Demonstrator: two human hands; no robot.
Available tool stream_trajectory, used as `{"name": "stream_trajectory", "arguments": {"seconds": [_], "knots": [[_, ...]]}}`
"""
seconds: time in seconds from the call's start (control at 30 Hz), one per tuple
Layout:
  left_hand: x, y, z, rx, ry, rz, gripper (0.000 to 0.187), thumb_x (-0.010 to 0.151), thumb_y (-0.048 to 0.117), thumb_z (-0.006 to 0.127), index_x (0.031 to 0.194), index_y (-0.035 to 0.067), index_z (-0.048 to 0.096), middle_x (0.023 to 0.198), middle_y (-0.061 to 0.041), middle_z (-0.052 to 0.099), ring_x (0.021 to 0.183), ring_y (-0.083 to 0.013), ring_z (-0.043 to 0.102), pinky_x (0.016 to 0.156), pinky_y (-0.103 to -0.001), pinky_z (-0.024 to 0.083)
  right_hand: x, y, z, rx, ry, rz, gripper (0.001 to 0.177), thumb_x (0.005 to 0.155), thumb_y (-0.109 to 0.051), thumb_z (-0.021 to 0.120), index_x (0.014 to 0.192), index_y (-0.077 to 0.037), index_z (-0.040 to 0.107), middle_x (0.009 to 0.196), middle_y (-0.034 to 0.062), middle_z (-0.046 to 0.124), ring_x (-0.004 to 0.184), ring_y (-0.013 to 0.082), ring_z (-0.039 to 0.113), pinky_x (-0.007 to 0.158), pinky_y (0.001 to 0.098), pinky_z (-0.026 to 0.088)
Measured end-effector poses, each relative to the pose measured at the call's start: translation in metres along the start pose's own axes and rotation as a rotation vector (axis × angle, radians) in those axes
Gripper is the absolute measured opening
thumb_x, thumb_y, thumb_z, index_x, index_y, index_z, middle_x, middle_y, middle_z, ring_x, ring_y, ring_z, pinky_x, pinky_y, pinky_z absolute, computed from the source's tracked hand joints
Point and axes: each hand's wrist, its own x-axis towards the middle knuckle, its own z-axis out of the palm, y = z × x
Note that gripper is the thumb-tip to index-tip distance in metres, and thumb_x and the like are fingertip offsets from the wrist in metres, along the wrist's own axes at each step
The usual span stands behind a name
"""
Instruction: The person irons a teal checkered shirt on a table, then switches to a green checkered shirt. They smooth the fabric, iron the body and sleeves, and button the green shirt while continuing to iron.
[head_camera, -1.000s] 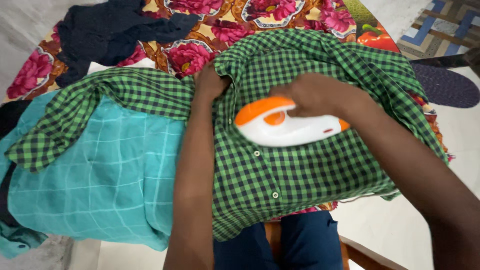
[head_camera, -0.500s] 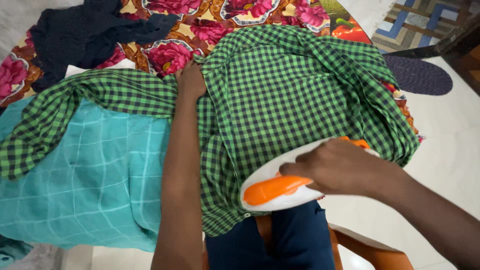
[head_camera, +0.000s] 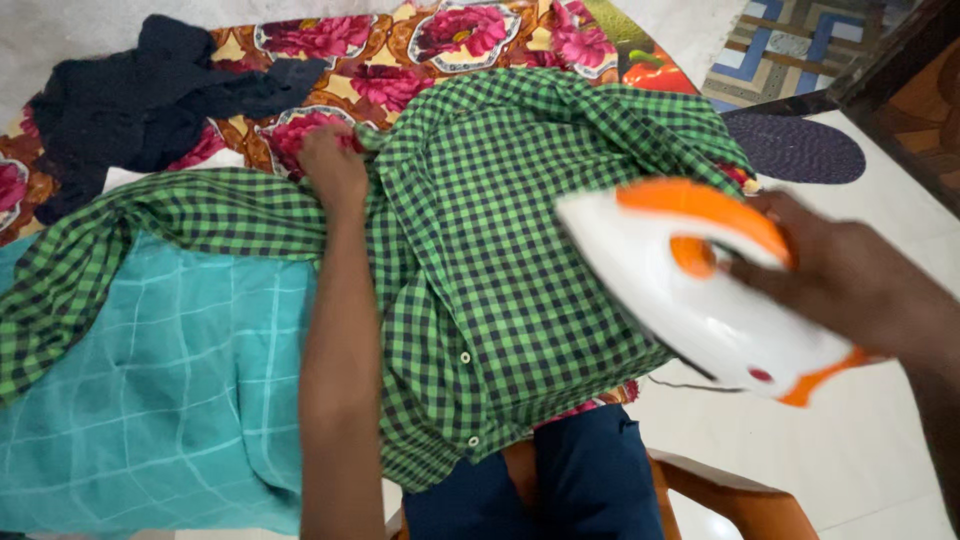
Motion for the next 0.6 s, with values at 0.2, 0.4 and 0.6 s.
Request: {"name": "stream_trajectory", "arguments": {"seconds": [0.2,0.4,0.6], "knots": [[0.034,0.143,-0.034,-0.455,-0.139,0.09,0.028,0.091,-0.001,0.056,0.115,0.006,0.068,0.112,-0.019,0.07,0.109,-0.0399,0.067,0.096,-0.049,0.052,0.088,-0.034,-0.009,0.341,0.098,-0.294,0.057,0.097,-0.039,0.063,0.136,0.0,0.047,0.109,0.0219,0.068,0.1,0.0302,0.065,0.086,0.0426,0.051],[0.001,0.218,0.027,-0.201,-0.57,0.087,0.031,0.096,0.013,0.054,0.125,0.007,0.063,0.119,-0.021,0.07,0.111,-0.0431,0.066,0.094,-0.053,0.052,0.188,-0.081,0.035,0.359,0.112,-0.304,0.059,0.091,-0.036,0.068,0.13,0.005,0.047,0.098,0.0271,0.072,0.083,0.0407,0.076,0.08,0.0505,0.056],[-0.038,0.211,0.062,-0.02,-0.661,0.1,0.048,0.1,0.028,0.051,0.146,0.013,0.05,0.156,-0.017,0.042,0.145,-0.0366,0.036,0.116,-0.055,0.029,0.224,-0.061,0.068,0.062,0.291,-0.427,0.047,0.098,-0.031,0.064,0.124,0.006,0.052,0.092,0.0342,0.07,0.09,0.0531,0.068,0.082,0.0611,0.052]]}}
